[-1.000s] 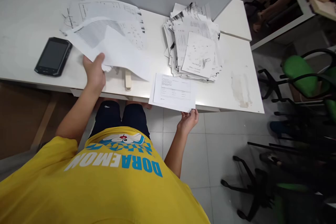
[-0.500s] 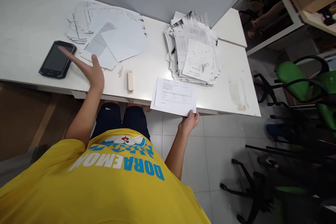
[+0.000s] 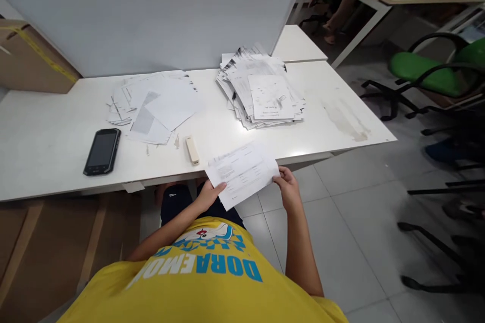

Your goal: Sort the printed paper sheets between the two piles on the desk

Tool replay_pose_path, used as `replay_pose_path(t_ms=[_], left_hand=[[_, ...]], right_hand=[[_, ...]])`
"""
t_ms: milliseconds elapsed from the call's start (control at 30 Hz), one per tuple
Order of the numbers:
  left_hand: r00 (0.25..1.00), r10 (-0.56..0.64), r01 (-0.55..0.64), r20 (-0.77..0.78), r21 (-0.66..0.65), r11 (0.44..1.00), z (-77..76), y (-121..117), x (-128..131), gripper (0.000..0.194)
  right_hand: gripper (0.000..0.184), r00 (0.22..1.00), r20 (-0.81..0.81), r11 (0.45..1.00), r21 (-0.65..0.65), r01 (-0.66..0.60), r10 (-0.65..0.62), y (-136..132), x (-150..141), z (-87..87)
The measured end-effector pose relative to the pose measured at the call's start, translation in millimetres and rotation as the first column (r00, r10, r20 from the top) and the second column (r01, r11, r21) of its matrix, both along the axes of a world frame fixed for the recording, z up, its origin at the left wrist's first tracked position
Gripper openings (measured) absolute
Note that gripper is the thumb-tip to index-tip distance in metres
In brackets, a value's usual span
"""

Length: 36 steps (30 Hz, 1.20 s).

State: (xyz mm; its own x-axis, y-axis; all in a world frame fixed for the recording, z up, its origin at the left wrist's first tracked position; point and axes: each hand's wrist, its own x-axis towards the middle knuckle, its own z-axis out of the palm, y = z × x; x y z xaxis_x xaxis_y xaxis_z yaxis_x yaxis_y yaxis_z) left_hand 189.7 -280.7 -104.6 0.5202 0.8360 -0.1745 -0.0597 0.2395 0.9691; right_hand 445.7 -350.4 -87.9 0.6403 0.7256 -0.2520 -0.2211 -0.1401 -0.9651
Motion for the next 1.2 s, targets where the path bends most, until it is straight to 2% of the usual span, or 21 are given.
replay_pose_path(t_ms=[67,100,167,233,333,400,500,567,700,800,867,967,1067,1200], left_hand=[[0.999,-0.027,0.032,-0.032,0.187,0.982,23.4,9,0,0.052],[0.998,-0.044,0.053,-0.038,0.302,0.952,34.6,12,0,0.046],[0.995,-0.096,0.097,-0.029,0.518,0.85,52.7,20,4,0.039],[0.997,-0.073,0.057,-0.002,0.644,0.763,61.8,32,13,0.036],[0.98,0.186,-0.181,0.068,0.687,0.704,57.6,59,31,0.035],[0.963,0.254,-0.241,0.087,0.696,0.676,48.0,73,40,0.038],[0.962,0.267,-0.233,0.058,0.681,0.694,34.1,83,47,0.042],[0.964,0.261,-0.216,0.043,0.698,0.683,28.3,83,48,0.04],[0.985,0.169,-0.135,0.041,0.795,0.592,24.6,82,49,0.03],[0.988,0.141,-0.125,0.058,0.84,0.529,24.9,81,50,0.026],[0.988,0.144,-0.129,0.061,0.842,0.524,25.1,81,49,0.028],[0.987,0.157,-0.128,0.044,0.808,0.575,25.2,80,50,0.033],[0.985,0.171,-0.135,0.032,0.763,0.633,26.8,80,50,0.034],[0.988,0.156,-0.109,0.007,0.742,0.661,32.9,68,44,0.035]], right_hand=[[0.031,0.996,0.037,0.993,0.084,0.079,-0.083,6,-2,4.5],[0.03,0.99,0.05,0.982,0.138,0.125,-0.133,12,-3,7.5],[0.03,0.981,0.068,0.955,0.249,0.16,-0.182,27,-4,16.0],[0.031,0.982,0.093,0.939,0.322,0.124,-0.161,46,-1,26.3],[0.029,0.978,0.156,0.94,0.331,0.078,-0.136,78,8,37.6],[0.027,0.971,0.196,0.95,0.303,0.074,-0.138,93,15,38.8],[0.023,0.968,0.233,0.963,0.268,0.032,-0.097,105,23,33.5],[0.023,0.968,0.241,0.963,0.271,-0.001,-0.067,106,24,28.8],[0.025,0.971,0.223,0.959,0.284,0.019,-0.086,105,21,24.5],[0.027,0.976,0.192,0.959,0.279,0.049,-0.106,105,15,25.4],[0.027,0.98,0.18,0.961,0.276,0.033,-0.086,106,12,26.0],[0.024,0.984,0.171,0.963,0.271,0.003,-0.051,106,10,25.8],[0.023,0.984,0.164,0.959,0.282,0.025,-0.074,106,10,26.4],[0.023,0.979,0.195,0.953,0.303,-0.002,-0.059,92,8,35.7]])
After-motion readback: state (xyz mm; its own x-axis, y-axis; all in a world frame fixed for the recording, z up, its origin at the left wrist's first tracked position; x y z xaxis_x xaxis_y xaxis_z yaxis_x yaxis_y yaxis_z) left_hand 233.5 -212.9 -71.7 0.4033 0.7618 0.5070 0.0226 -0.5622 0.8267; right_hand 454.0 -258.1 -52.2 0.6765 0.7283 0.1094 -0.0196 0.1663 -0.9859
